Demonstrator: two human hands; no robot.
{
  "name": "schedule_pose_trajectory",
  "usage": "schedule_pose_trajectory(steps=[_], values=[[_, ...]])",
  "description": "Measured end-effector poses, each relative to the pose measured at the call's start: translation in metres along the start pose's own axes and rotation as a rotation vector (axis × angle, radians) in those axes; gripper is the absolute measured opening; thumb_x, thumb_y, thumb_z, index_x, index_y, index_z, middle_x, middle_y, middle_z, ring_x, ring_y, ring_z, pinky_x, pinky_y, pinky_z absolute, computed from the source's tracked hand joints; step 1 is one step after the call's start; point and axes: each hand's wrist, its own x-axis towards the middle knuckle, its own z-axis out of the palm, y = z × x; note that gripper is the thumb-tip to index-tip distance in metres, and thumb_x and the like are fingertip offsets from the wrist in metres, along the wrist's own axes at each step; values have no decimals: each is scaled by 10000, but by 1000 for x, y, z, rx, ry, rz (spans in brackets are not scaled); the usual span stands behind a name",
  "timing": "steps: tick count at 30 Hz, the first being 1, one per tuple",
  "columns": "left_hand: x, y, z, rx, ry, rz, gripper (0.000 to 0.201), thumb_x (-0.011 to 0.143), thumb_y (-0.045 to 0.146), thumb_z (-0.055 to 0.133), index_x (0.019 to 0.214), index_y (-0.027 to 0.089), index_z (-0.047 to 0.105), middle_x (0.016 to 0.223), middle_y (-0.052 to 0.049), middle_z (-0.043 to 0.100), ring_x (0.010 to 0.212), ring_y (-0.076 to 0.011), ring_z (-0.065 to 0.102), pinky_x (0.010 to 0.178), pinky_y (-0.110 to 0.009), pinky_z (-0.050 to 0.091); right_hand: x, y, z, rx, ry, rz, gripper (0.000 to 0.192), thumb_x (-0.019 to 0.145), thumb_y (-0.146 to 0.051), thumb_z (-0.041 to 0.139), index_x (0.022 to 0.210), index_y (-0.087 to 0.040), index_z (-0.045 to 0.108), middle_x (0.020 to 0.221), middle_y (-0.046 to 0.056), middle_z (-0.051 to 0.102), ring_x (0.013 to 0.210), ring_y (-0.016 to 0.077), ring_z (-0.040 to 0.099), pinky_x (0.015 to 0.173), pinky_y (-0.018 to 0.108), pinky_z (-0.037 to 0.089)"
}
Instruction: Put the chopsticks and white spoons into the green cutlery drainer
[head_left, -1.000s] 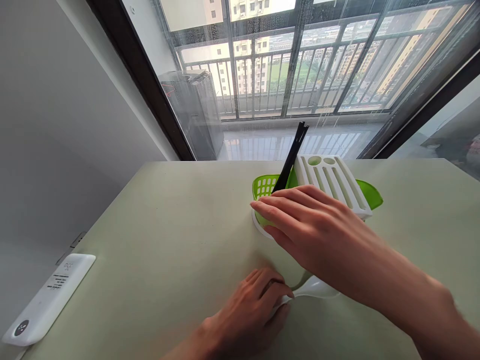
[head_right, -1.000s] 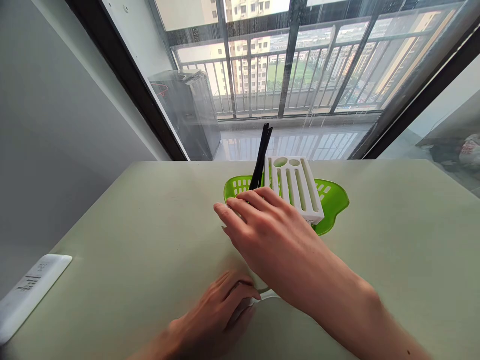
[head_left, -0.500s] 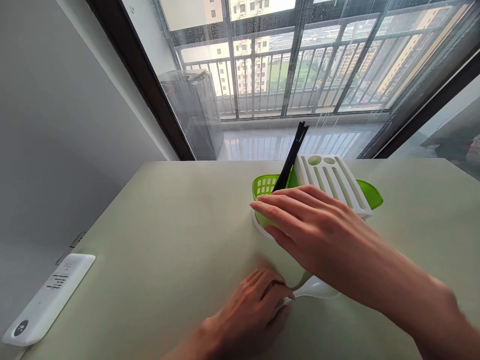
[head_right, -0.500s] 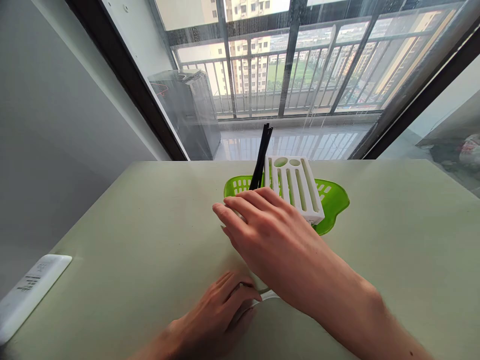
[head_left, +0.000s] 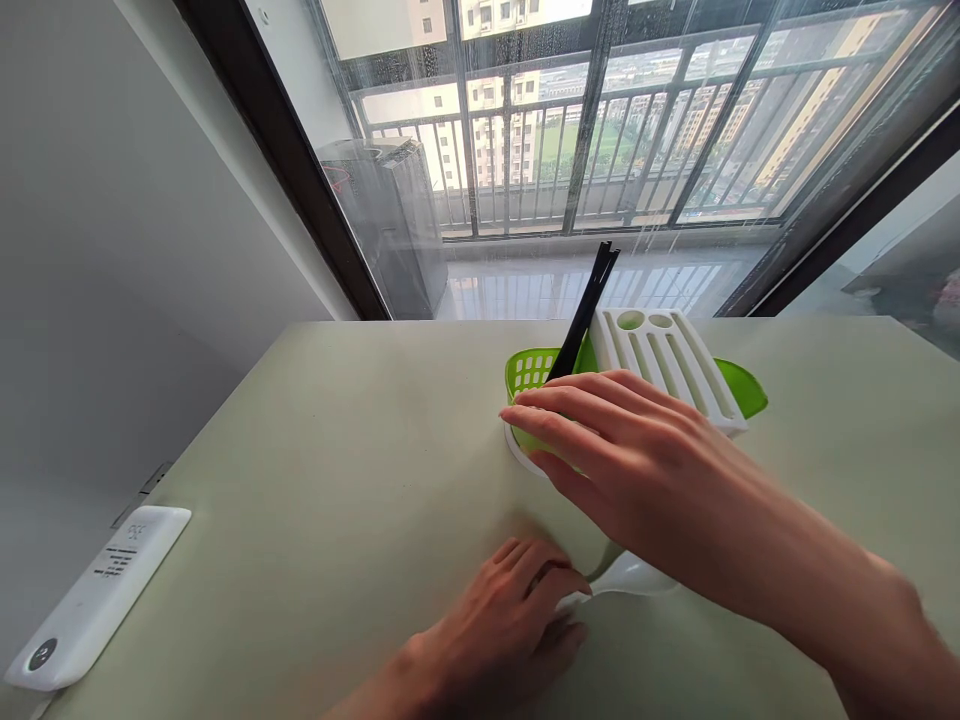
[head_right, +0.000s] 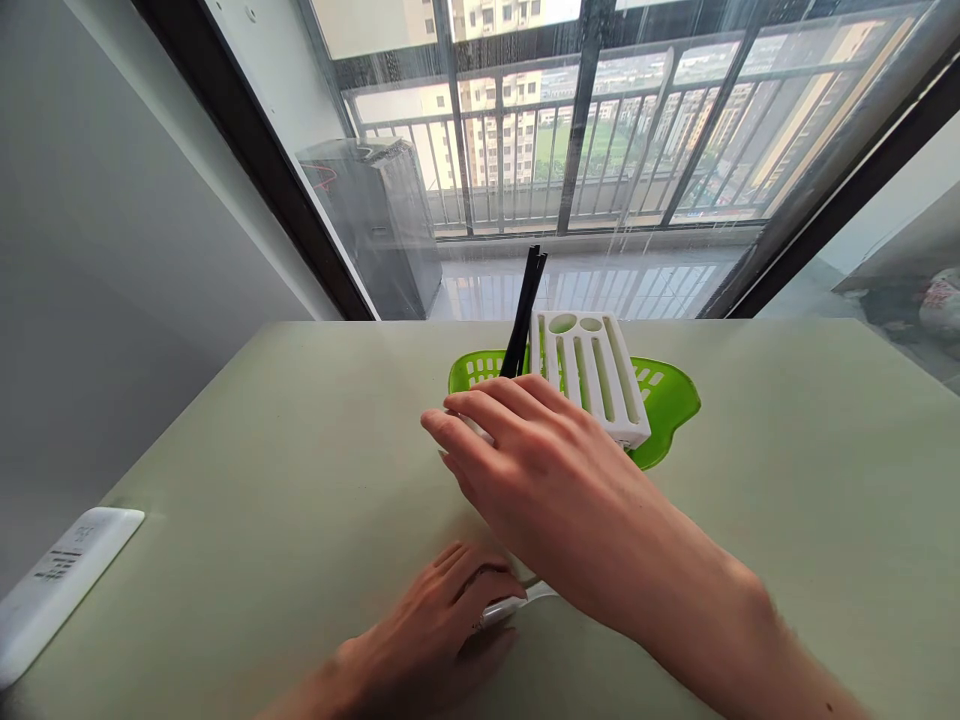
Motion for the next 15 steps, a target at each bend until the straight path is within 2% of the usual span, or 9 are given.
schedule_pose_trajectory(steps=[7,15], values=[[2,-3,4,25,-16,27,156,905,163,630,1054,193,596,951,-37,720,855,-199,633,817,-333,485,0,0,0,5,14,-6,326,1004,-92,559,1315,-161,628,1283,88,714,1178,265,646,1011,463,535],[2,-1,2,11,1,8,148,917,172,623,1059,205,603,883,-13,709,788,-180,638,807,-310,485,0,0,-2,16,12,0,325,1005,-94,555,1304,-196,631,1296,101,712,1189,276,651,1000,474,542]])
